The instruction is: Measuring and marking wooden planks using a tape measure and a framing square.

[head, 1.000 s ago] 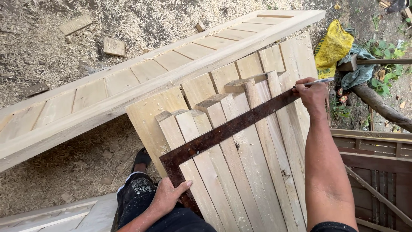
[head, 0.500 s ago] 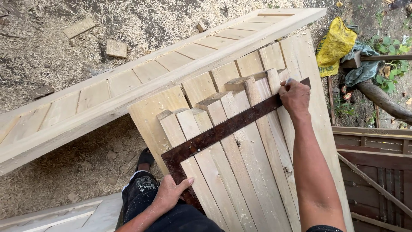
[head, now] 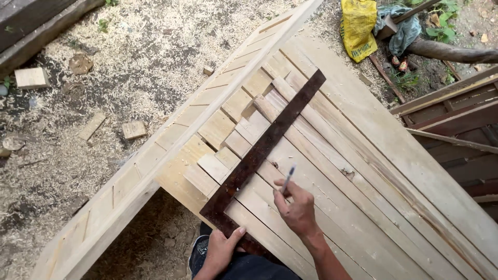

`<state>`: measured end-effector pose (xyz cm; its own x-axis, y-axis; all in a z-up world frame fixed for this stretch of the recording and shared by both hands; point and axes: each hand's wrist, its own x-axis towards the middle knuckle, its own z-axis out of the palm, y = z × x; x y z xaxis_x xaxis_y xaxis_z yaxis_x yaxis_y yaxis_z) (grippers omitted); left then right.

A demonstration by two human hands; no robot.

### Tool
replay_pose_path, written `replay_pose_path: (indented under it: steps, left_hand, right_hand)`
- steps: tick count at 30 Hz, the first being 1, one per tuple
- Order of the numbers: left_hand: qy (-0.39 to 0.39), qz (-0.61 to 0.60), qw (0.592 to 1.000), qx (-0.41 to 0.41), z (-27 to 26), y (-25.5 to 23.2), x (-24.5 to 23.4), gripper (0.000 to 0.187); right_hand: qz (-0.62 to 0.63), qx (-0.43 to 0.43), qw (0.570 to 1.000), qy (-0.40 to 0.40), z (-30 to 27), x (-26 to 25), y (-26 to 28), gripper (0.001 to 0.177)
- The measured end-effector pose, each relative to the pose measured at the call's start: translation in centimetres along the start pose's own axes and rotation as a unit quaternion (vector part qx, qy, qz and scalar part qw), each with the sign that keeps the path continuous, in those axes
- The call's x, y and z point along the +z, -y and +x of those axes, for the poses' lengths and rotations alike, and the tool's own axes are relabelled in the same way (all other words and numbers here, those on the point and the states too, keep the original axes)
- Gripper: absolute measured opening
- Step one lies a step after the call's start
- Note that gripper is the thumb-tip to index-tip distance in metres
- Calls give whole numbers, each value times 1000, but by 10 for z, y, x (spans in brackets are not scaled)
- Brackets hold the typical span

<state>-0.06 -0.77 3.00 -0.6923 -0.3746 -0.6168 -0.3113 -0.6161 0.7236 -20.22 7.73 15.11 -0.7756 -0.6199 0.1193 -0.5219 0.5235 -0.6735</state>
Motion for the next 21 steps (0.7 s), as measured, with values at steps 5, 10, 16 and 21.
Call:
replay_pose_path:
  steps: [5, 10, 16, 21]
  left_hand:
    - [59, 97, 990, 80, -9, -14, 13, 35]
    - [183, 2, 983, 21, -35, -66, 77, 29]
    - [235, -72, 969, -33, -25, 1, 177, 30]
    - [196, -90, 964, -156, -2, 105, 243, 41]
  right_hand:
    - [41, 261, 960, -89, -142, -66, -92, 27]
    - [104, 332, 919, -186, -267, -114, -227, 31]
    - [83, 236, 875, -415, -355, -182, -218, 17]
    - [-130, 265, 821, -489, -416, -231, -207, 14]
